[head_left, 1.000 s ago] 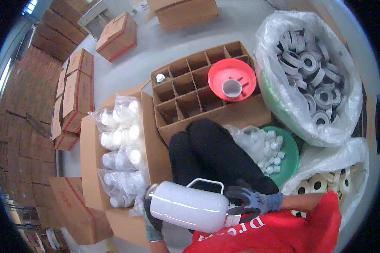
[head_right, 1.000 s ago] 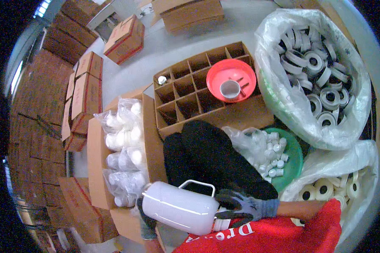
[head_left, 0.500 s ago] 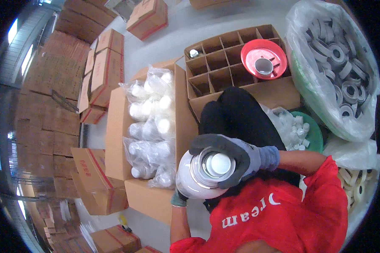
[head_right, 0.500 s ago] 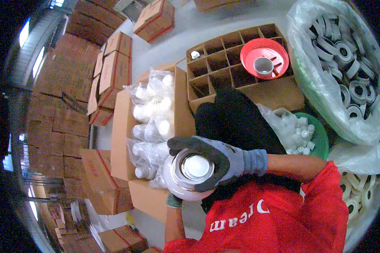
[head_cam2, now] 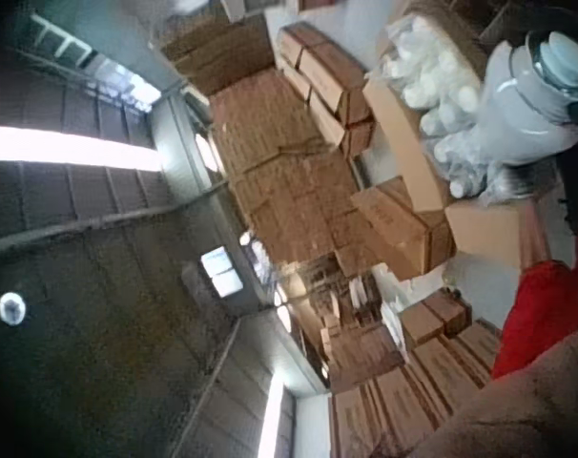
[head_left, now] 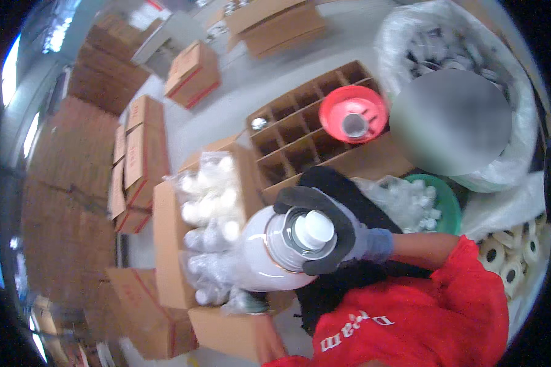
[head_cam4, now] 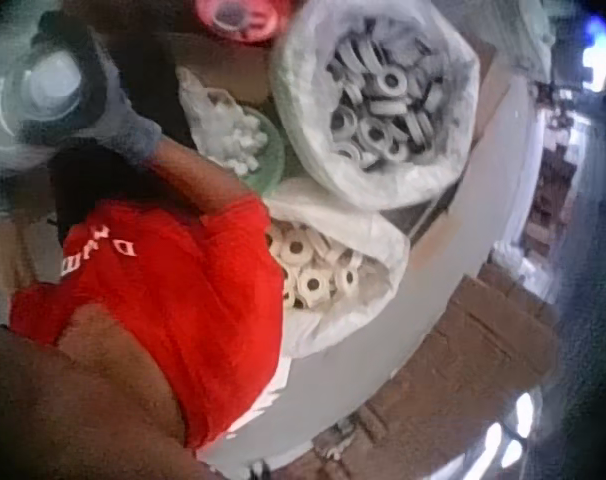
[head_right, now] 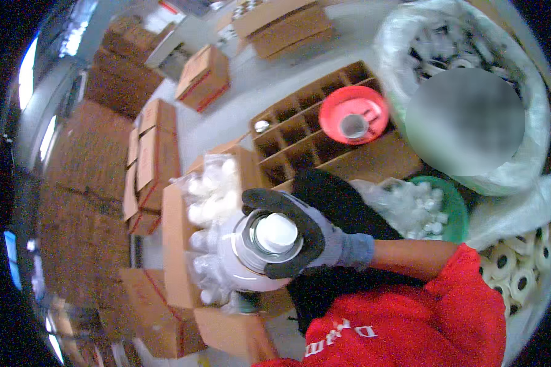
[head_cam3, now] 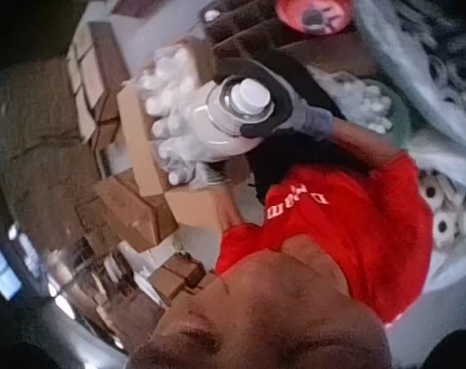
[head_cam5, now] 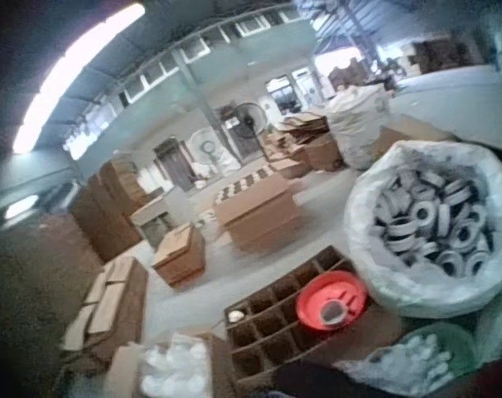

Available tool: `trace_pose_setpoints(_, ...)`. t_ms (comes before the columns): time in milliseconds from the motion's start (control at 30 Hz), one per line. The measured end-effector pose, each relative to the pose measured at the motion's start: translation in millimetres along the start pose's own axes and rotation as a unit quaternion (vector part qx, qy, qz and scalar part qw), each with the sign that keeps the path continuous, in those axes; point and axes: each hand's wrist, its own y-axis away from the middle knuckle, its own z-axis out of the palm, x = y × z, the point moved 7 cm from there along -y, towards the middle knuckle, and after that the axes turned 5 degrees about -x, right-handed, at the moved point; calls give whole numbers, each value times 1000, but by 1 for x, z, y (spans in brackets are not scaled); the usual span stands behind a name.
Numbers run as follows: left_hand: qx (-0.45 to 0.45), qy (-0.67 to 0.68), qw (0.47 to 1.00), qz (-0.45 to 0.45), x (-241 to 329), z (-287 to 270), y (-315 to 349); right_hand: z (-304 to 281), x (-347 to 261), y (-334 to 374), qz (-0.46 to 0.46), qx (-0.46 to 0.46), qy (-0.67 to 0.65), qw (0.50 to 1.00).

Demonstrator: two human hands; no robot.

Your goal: The person assembles vacuum flasks by inserting the glass liners into plastic housings, attaching lids and caps, and then packs the completed flasks into cardboard boxes.

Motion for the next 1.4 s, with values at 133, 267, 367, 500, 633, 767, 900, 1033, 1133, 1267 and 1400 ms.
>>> trace_pose_setpoints(133,-93,-132,984,70,109,30,-40,-12,32,67,83,8,75,994)
trace_pose_setpoints(267,-267,-267,925,52,157,118,-67,-12,60,154,188,-121,325,919)
trace_pose_setpoints(367,-443,-425,789,33,130,196,-57,-49,36,140,316,-377,292,820)
trace_pose_setpoints(500,-494,-551,660,128,87,230,-34,-255,-28,124,178,90,623,757)
trace_pose_setpoints(633,-446,-550,692,139,94,223,-34,-458,-35,220,430,237,704,513)
trace_pose_setpoints(767,-423,-551,699,172,90,213,-38,-527,-18,404,689,354,528,348)
trace_pose_setpoints(900,-392,-564,715,129,92,204,-37,-463,30,328,644,137,626,418)
trace_pose_setpoints(1033,-372,-584,704,158,103,232,-43,-422,-55,251,369,329,690,529)
trace_pose_setpoints(1133,-194,-612,658,393,147,260,-33,-358,-40,143,155,380,370,833)
trace_pose_setpoints(1267,-220,-697,458,505,146,324,-18,-181,35,33,282,187,-71,938)
trace_pose_setpoints(1400,-178,-589,630,474,167,267,-36,-97,64,-14,185,-13,-26,982)
